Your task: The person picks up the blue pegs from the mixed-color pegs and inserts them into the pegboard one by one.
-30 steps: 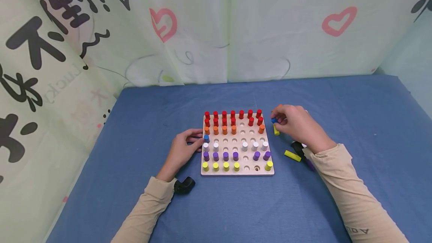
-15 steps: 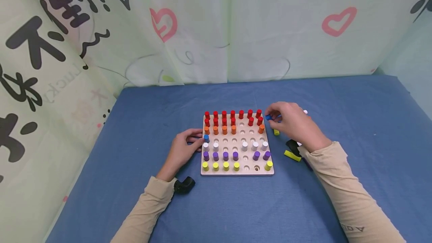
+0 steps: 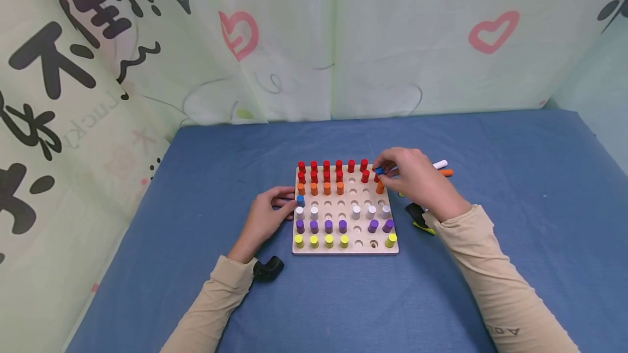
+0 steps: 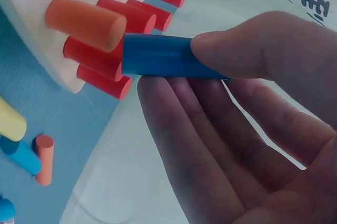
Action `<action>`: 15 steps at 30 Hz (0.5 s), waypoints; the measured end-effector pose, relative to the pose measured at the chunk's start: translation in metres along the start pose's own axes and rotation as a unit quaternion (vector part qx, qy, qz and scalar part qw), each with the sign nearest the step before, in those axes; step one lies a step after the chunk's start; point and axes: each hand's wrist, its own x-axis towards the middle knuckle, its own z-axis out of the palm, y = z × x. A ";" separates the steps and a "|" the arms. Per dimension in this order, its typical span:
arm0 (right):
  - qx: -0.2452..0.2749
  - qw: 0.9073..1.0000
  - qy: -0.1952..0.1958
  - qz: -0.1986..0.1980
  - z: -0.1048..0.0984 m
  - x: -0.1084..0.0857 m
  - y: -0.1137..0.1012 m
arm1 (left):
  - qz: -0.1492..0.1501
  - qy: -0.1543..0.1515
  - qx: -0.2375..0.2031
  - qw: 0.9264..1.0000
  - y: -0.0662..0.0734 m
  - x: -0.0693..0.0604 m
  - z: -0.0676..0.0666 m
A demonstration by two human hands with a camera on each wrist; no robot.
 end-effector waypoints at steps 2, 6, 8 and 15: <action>0.001 1.000 -0.001 -0.003 0.001 0.001 -0.001 | 0.001 0.000 -0.003 1.000 0.000 0.000 0.000; 0.006 1.000 -0.007 0.001 0.001 0.002 -0.005 | 0.004 0.000 -0.007 1.000 0.000 0.001 0.000; 0.009 1.000 -0.011 0.004 0.002 0.002 -0.007 | 0.005 0.000 -0.009 1.000 0.000 0.001 0.000; 0.018 1.000 -0.020 -0.005 0.006 0.005 -0.012 | 0.004 0.001 -0.016 1.000 0.000 0.001 0.000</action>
